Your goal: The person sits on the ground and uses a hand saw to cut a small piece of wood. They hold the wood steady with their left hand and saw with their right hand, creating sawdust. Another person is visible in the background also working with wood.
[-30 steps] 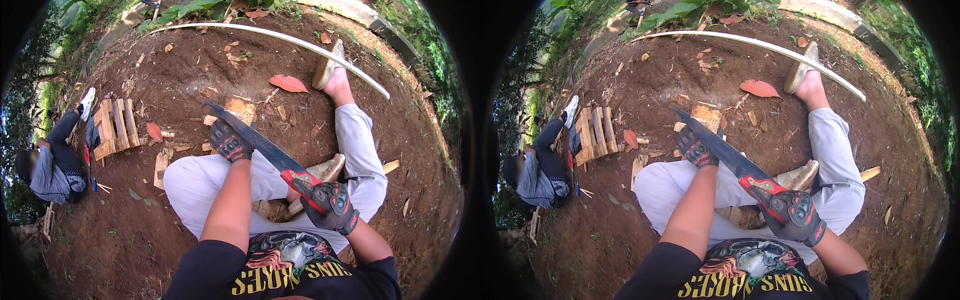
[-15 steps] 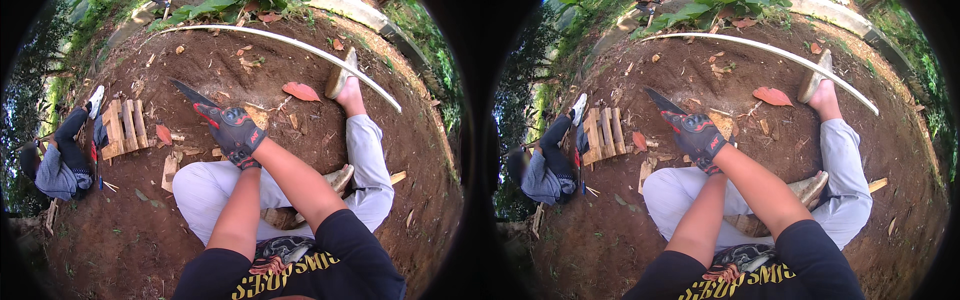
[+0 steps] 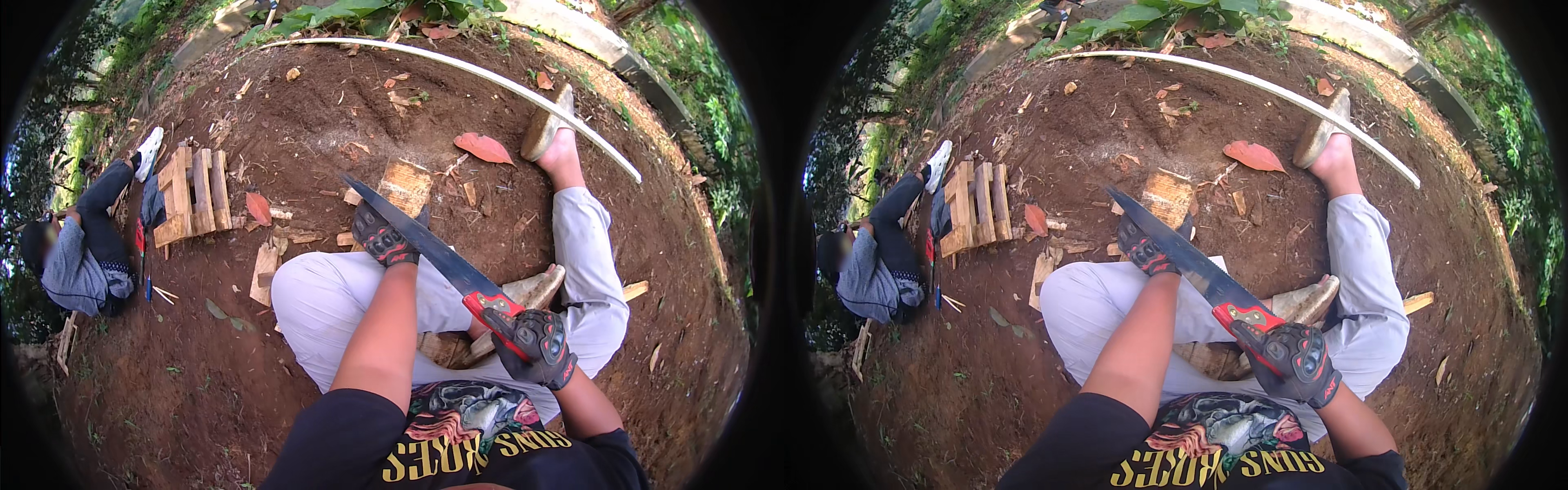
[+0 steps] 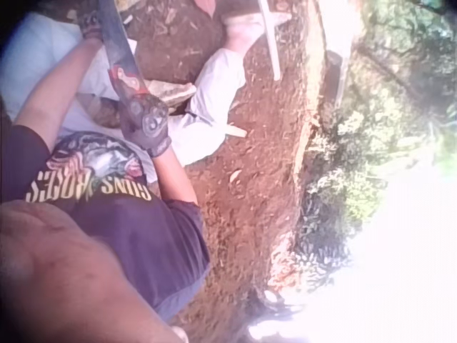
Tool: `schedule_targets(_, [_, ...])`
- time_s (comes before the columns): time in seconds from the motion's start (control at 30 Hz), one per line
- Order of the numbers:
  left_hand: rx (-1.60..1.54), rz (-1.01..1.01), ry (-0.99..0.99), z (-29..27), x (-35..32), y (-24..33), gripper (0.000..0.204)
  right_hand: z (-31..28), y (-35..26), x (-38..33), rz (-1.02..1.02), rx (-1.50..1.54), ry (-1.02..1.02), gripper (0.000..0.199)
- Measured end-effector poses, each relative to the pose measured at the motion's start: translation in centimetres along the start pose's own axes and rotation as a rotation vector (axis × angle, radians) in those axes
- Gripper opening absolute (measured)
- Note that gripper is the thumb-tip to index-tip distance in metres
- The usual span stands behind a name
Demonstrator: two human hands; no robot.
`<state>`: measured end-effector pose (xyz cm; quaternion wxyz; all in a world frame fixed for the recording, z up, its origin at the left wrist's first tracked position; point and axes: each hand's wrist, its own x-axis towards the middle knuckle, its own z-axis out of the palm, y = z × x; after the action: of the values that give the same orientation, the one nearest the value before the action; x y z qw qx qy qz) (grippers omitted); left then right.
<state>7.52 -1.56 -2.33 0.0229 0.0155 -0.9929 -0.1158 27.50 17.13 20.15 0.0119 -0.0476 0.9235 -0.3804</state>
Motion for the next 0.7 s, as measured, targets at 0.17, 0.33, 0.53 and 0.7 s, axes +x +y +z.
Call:
schedule_targets(0.17, [0.056,0.024,0.038,1.8,-0.5,-0.9,0.107,0.7,0.6,2.1,-0.041,0.029,0.009,0.035])
schedule_targets(0.33, [0.062,0.021,-0.085,2.1,-0.3,-1.3,0.103,1.1,2.5,2.8,-0.12,0.002,0.035,0.036])
schedule_targets(0.53, [0.089,-0.022,-0.046,-0.1,-0.4,0.1,0.096,-0.4,1.1,0.3,-0.008,-0.048,0.058,0.04])
schedule_targets(0.7, [0.018,-0.082,-0.19,-1.4,0.1,0.8,0.092,-1.8,1.3,-2.1,-0.004,-0.064,0.025,0.035])
